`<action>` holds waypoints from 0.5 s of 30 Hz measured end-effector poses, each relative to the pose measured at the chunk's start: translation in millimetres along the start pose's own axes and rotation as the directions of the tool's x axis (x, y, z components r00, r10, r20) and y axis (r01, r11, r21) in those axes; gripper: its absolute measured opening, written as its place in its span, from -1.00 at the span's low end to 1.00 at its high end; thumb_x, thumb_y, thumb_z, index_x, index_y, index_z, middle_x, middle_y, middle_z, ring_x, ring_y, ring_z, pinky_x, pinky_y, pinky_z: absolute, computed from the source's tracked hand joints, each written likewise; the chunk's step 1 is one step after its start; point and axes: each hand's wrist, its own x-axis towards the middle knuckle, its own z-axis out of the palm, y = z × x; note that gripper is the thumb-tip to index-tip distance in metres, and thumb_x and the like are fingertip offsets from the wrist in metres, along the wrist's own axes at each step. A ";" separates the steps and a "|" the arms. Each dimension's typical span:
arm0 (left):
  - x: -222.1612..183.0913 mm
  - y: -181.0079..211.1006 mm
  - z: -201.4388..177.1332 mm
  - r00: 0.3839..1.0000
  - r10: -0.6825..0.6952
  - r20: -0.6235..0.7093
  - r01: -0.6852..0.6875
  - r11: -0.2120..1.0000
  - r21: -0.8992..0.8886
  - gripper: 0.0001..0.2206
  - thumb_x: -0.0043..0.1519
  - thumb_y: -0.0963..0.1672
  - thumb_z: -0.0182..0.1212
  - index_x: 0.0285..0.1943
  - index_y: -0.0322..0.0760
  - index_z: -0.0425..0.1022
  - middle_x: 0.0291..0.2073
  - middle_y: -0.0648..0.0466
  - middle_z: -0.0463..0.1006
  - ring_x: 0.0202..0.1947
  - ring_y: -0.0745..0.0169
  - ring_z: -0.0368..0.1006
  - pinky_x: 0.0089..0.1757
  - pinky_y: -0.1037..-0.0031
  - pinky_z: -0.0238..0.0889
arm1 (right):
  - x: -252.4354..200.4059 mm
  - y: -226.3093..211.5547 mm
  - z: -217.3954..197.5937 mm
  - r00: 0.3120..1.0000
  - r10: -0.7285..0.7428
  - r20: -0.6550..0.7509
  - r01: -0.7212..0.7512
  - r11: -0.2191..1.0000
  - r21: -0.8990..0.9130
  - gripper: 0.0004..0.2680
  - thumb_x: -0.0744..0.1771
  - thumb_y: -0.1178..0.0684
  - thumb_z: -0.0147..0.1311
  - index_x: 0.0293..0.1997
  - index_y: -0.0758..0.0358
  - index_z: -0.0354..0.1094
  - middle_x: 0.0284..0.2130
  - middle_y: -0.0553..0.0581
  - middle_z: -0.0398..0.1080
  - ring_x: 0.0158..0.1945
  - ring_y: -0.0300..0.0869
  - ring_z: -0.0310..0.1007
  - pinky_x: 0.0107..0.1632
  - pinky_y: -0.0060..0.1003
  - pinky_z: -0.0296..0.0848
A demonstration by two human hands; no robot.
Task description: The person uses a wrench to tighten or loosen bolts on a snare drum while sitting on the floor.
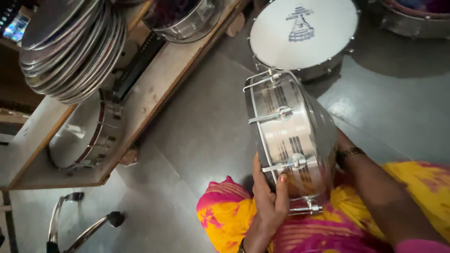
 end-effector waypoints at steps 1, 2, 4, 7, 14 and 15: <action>1.1 -3.2 -1.2 0.998 0.060 -0.006 -0.060 0.998 0.003 -0.42 0.41 -0.22 0.03 0.56 -0.60 -0.13 0.18 -0.26 0.52 0.14 0.06 0.49 0.15 0.37 0.31 | 2.1 -5.6 1.0 1.000 -0.005 0.005 0.005 1.000 -0.005 -0.62 0.40 -0.26 -0.22 0.30 0.07 0.15 0.15 0.12 0.29 0.10 -0.12 0.28 0.07 -0.20 0.30; 0.6 -6.2 -3.4 0.999 0.044 -0.011 -0.044 0.999 -0.007 -0.42 0.40 -0.22 0.02 0.56 -0.61 -0.13 0.17 -0.25 0.52 0.14 0.07 0.49 0.15 0.37 0.32 | 3.6 -7.3 4.6 1.000 -0.006 0.006 0.006 1.000 -0.005 -0.62 0.40 -0.27 -0.23 0.31 0.07 0.15 0.16 0.12 0.28 0.11 -0.12 0.27 0.08 -0.20 0.30; 0.3 -15.2 -9.1 1.000 0.009 -0.015 -0.010 1.000 -0.030 -0.41 0.40 -0.21 0.02 0.55 -0.62 -0.13 0.17 -0.24 0.52 0.13 0.08 0.50 0.14 0.38 0.34 | 6.5 -12.0 10.1 1.000 -0.003 0.006 0.004 1.000 0.000 -0.60 0.40 -0.27 -0.23 0.33 0.06 0.14 0.19 0.11 0.27 0.14 -0.12 0.26 0.11 -0.20 0.29; -0.7 -35.5 -11.6 0.996 0.084 -0.030 -0.084 0.996 -0.001 -0.44 0.42 -0.20 0.01 0.56 -0.62 -0.09 0.22 -0.25 0.48 0.18 0.05 0.46 0.18 0.35 0.31 | 12.2 -23.5 19.0 0.999 -0.031 -0.014 0.031 1.000 -0.002 -0.59 0.40 -0.29 -0.24 0.35 0.05 0.13 0.22 0.10 0.26 0.18 -0.13 0.25 0.14 -0.21 0.27; -28.1 -85.5 -4.7 0.999 0.039 -0.026 -0.038 0.998 0.057 -0.41 0.35 -0.16 0.07 0.49 -0.69 -0.03 0.20 -0.30 0.46 0.21 -0.12 0.42 0.25 0.12 0.07 | 9.1 -48.7 22.7 0.987 -0.117 -0.112 0.119 0.993 0.012 -0.55 0.39 -0.32 -0.26 0.41 0.02 0.09 0.30 0.06 0.22 0.28 -0.15 0.21 0.22 -0.23 0.23; -31.7 -89.5 -2.9 0.994 0.108 0.003 -0.107 0.986 0.127 -0.41 0.34 -0.16 0.06 0.48 -0.72 -0.02 0.23 -0.33 0.45 0.29 -0.22 0.37 0.34 0.01 -0.20 | 7.0 -50.1 23.7 0.987 -0.118 -0.112 0.120 0.993 0.016 -0.55 0.39 -0.32 -0.26 0.42 0.01 0.09 0.31 0.06 0.22 0.29 -0.15 0.20 0.23 -0.23 0.23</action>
